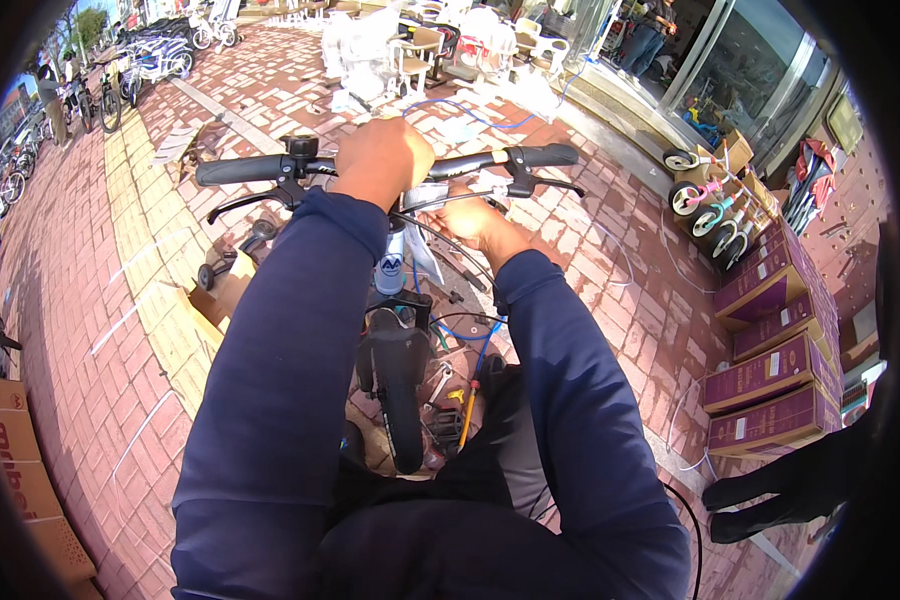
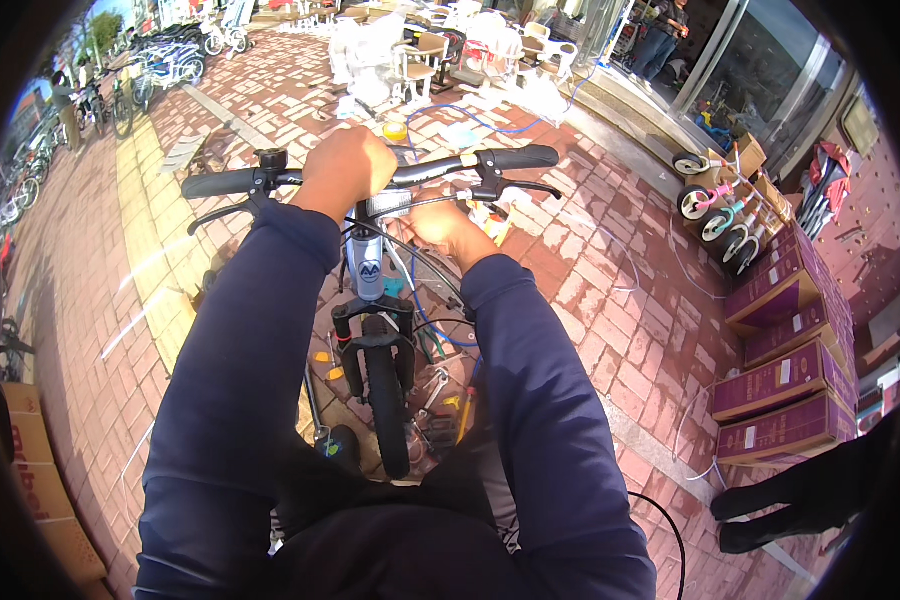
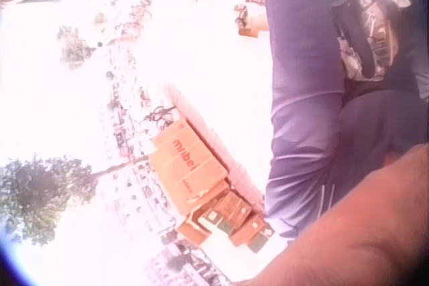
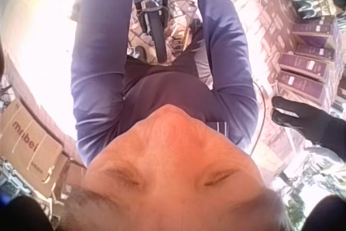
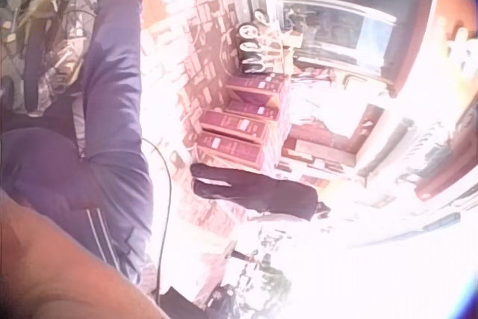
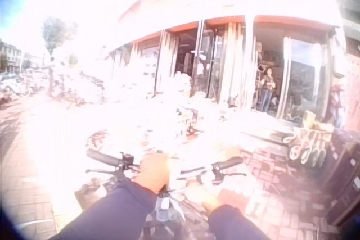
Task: The person works on a bicycle outdoors, adjusting the front wheel and handlebar area. They use tools to tighten components and manipulate cables near the handlebars and front fork.
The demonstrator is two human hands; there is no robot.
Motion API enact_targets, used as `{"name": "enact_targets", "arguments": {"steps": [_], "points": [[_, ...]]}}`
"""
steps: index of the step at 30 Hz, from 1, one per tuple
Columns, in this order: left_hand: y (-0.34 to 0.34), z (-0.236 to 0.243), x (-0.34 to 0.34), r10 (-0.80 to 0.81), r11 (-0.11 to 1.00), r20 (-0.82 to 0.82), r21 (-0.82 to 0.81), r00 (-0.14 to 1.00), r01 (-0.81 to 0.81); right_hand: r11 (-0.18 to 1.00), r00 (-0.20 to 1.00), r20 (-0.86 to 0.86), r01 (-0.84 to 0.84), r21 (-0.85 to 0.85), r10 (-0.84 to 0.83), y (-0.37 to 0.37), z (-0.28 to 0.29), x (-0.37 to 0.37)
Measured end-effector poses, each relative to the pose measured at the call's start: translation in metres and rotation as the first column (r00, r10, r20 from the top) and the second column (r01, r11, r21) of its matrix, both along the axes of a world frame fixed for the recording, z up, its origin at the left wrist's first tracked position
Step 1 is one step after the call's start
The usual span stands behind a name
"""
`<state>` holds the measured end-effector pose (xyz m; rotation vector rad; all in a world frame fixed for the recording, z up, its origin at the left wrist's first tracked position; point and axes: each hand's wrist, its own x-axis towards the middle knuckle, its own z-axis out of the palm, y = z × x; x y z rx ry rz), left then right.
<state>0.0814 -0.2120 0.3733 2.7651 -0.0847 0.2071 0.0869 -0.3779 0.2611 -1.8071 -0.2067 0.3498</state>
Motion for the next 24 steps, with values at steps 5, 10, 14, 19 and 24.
{"name": "enact_targets", "arguments": {"steps": [5, 10, 14, 19, 24], "points": [[0.017, 0.008, -0.016, -0.117, 0.992, 0.040, 0.050, 0.992, 0.115, 0.982, 0.995, -0.086, -0.026, 0.186, 0.043, -0.005, -0.003, -0.006], [0.020, 0.004, -0.013, -0.100, 0.994, 0.032, 0.037, 0.995, 0.098, 0.993, 0.999, 0.047, -0.013, 0.117, 0.007, 0.006, -0.005, -0.012], [0.024, 0.005, 0.000, -0.273, 0.934, -0.027, 0.233, 0.962, 0.272, 0.989, 0.996, 0.069, 0.055, 0.134, -0.065, 0.014, 0.002, -0.020], [0.040, 0.026, -0.007, -0.535, 0.750, -0.056, 0.428, 0.843, 0.505, 0.998, 0.989, 0.131, 0.065, -0.016, -0.062, 0.017, 0.012, -0.028], [0.054, 0.047, -0.036, -0.299, 0.896, -0.212, 0.272, 0.931, 0.350, 0.990, 0.990, 0.059, 0.123, 0.067, -0.127, 0.022, 0.011, -0.027]]}}
